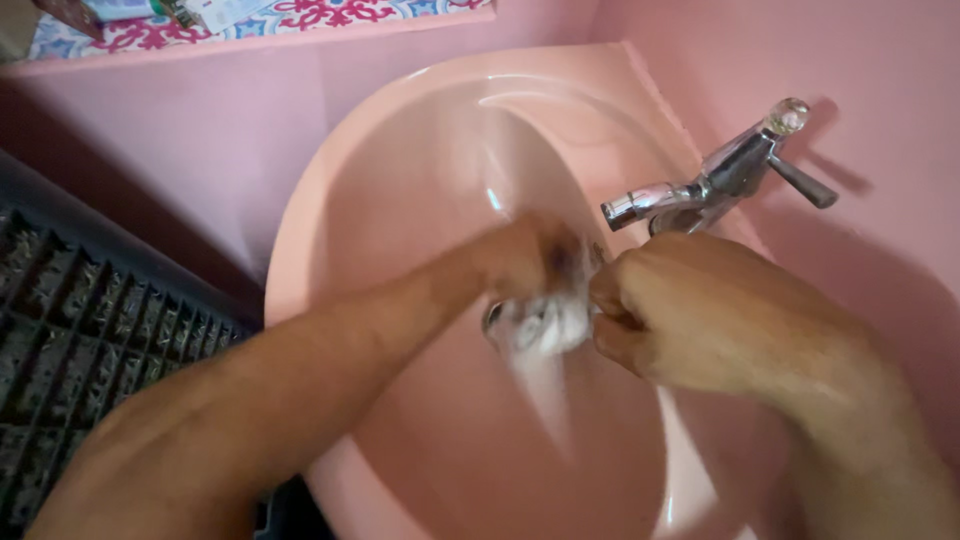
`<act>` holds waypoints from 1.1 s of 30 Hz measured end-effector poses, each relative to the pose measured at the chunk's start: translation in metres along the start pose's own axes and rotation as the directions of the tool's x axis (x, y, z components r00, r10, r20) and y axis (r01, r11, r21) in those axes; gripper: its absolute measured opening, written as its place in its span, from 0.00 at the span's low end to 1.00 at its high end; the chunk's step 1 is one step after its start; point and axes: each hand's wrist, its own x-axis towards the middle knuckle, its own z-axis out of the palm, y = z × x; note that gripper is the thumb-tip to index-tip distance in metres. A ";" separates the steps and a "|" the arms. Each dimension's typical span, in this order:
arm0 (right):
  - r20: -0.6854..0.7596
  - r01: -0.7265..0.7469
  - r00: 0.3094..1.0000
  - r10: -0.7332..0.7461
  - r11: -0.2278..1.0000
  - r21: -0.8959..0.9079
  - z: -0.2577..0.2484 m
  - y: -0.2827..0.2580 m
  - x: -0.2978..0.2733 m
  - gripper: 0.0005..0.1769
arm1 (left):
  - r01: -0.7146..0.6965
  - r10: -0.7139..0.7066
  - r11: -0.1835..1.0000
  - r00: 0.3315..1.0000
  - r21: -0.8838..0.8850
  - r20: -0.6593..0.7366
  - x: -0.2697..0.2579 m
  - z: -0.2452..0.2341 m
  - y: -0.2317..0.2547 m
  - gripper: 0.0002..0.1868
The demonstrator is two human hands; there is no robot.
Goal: The person scrubs a pink bathroom sink with a white cloth, repeatedly rinsing and wringing the cloth under running water. They wipe the basin, faucet, and surrounding surfaces, then rinse the cloth again and continue scrubbing.
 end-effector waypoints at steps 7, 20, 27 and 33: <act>-0.410 0.356 0.869 -0.279 0.926 0.126 0.034 0.012 0.024 0.17 | -0.126 0.057 0.962 0.960 -0.241 -0.275 0.001 -0.038 0.005 0.19; -0.361 0.215 0.924 -0.125 0.951 0.221 0.031 -0.008 0.043 0.40 | -0.199 0.206 0.969 0.978 0.148 -0.038 -0.049 -0.067 0.036 0.27; -0.519 0.319 0.854 -0.049 0.836 0.446 0.068 -0.011 0.090 0.45 | -0.201 0.205 0.979 0.944 0.042 -0.259 -0.051 -0.077 0.018 0.20; -0.571 0.213 0.809 -0.138 0.975 0.066 0.069 -0.018 0.136 0.34 | 0.057 0.050 0.948 0.945 0.314 -0.323 -0.066 -0.099 -0.006 0.21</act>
